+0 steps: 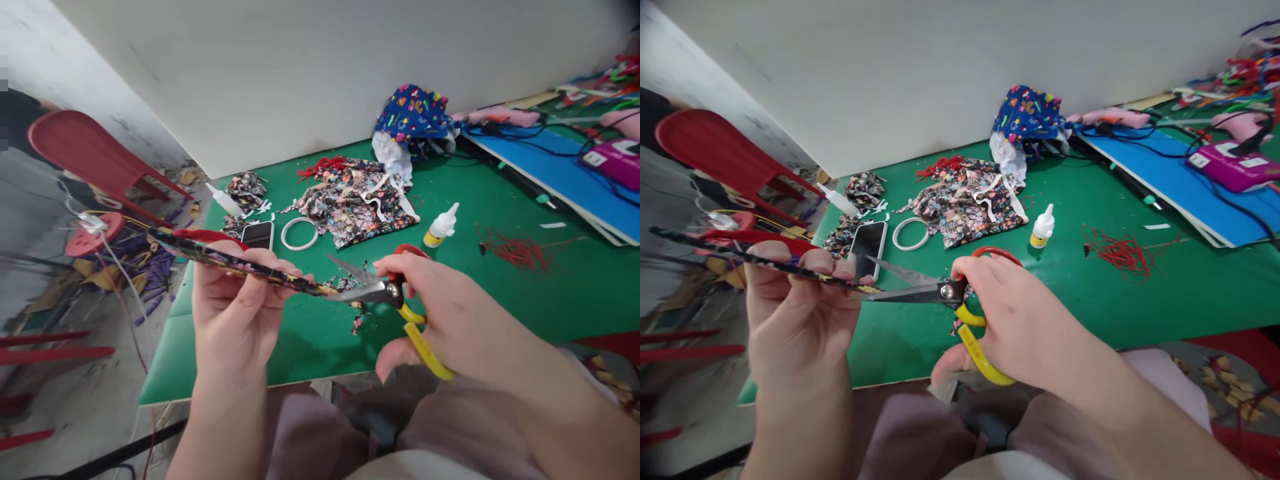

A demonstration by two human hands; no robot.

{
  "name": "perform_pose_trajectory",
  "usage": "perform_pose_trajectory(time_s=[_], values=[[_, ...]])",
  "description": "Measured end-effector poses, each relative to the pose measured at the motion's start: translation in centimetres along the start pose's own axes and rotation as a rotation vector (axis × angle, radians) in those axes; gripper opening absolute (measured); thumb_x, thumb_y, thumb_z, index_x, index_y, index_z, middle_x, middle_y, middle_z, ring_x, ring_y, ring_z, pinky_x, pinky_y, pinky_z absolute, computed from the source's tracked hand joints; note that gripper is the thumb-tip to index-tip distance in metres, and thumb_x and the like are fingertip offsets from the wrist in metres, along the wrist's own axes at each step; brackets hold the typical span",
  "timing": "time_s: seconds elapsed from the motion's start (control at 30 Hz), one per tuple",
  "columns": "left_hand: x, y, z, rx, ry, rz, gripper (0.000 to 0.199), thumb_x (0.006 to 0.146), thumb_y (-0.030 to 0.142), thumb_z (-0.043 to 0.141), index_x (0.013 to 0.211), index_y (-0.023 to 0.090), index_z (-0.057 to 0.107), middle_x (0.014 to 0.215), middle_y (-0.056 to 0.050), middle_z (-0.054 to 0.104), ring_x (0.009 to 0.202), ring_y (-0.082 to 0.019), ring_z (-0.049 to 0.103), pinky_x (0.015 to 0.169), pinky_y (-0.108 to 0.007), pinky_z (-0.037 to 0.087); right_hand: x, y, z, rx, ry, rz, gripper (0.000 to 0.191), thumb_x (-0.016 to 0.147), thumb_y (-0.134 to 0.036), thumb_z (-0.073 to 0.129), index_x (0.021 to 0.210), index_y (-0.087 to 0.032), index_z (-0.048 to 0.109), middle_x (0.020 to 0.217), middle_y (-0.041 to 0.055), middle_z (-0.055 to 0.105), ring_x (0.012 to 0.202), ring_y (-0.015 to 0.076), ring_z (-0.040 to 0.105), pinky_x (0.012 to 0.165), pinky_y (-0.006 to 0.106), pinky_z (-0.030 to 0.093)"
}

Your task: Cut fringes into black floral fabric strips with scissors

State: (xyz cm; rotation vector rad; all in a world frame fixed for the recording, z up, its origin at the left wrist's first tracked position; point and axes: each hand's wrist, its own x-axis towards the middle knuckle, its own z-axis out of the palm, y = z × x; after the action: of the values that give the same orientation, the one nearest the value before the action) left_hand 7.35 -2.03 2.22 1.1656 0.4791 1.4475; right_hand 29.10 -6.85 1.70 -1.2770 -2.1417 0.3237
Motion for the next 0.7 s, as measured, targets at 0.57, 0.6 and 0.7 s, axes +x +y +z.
perform_pose_trajectory(time_s=[0.57, 0.6, 0.7], values=[[-0.07, -0.41, 0.26, -0.019, -0.131, 0.004, 0.016, 0.082, 0.011, 0.063, 0.093, 0.021, 0.059, 0.083, 0.004, 0.067, 0.078, -0.009, 0.066, 0.069, -0.018, 0.058, -0.16, -0.24, 0.26, -0.111, 0.136, -0.057, 0.069, 0.055, -0.072, 0.065, 0.094, -0.015, 0.059, 0.074, -0.0033, 0.067, 0.062, 0.0108, 0.063, 0.049, 0.025, 0.039], [-0.06, -0.39, 0.27, -0.017, -0.134, 0.008, 0.016, 0.081, 0.011, 0.063, 0.093, 0.021, 0.059, 0.082, 0.004, 0.067, 0.078, -0.009, 0.066, 0.068, -0.017, 0.057, -0.18, -0.26, 0.26, -0.109, 0.132, -0.056, 0.069, 0.055, -0.073, 0.065, 0.093, -0.016, 0.058, 0.074, -0.0033, 0.067, 0.062, 0.0106, 0.063, 0.048, 0.025, 0.038], [-0.05, -0.34, 0.34, -0.011, -0.129, 0.007, 0.017, 0.081, 0.011, 0.064, 0.094, 0.021, 0.059, 0.082, 0.004, 0.067, 0.078, -0.010, 0.065, 0.061, -0.015, 0.056, -0.19, -0.30, 0.23, -0.094, 0.122, -0.059, 0.066, 0.056, -0.072, 0.064, 0.091, -0.016, 0.058, 0.072, -0.0039, 0.066, 0.060, 0.0100, 0.062, 0.048, 0.024, 0.038]])
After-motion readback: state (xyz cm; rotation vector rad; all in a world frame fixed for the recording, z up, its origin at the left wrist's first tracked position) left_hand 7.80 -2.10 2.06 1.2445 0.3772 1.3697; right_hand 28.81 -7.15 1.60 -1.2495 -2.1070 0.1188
